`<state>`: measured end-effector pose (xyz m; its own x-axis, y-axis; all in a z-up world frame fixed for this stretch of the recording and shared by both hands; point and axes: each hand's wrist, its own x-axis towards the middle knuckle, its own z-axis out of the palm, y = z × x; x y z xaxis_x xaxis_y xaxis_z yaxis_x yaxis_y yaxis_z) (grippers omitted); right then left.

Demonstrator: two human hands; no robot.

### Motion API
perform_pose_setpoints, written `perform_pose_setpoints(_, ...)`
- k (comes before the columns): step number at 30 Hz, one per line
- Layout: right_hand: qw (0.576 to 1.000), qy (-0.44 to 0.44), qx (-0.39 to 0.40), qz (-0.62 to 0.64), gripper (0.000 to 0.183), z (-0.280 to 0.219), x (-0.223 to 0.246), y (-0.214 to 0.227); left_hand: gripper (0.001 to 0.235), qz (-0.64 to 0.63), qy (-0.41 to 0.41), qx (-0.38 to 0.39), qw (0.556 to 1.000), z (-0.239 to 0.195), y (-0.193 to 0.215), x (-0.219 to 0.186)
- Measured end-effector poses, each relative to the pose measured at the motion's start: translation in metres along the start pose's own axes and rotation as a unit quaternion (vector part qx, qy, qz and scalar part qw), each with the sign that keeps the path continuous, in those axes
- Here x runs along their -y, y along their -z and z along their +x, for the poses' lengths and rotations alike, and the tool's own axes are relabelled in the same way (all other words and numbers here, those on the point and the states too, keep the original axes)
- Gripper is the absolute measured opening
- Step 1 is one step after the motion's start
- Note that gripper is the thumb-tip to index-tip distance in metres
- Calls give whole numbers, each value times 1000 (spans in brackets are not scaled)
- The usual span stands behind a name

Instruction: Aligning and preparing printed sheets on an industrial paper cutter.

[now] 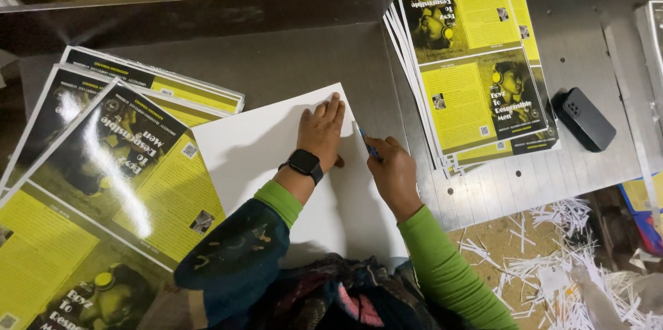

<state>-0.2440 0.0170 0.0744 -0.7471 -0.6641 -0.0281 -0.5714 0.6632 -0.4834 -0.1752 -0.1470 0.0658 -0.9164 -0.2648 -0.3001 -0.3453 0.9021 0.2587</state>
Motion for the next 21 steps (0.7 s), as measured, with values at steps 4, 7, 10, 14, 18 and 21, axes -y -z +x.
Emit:
perform_pose_setpoints(4,1000,-12,11,-7,32,-13,-8,1,102,31,-3,-4,1000,-7,13,-3)
perform_pose_setpoints(7,999,-35,24,-13,34,-24,-8,6,115,27,0,15,1000,-1,8,-1)
perform_pose_setpoints(10,999,-35,21,-14,35,-35,-8,11,120,11,2,23,1000,-1,11,-2)
perform_pose_setpoints(14,999,-22,13,-20,33,-50,-9,16,120,27,7,25,999,0,10,-3)
perform_pose_setpoints(18,999,-28,17,-15,33,-67,-7,24,120,31,11,26,999,0,11,-5)
perform_pose_setpoints(21,998,-48,29,-20,33,-84,-16,29,123,38,9,32,999,3,9,-3)
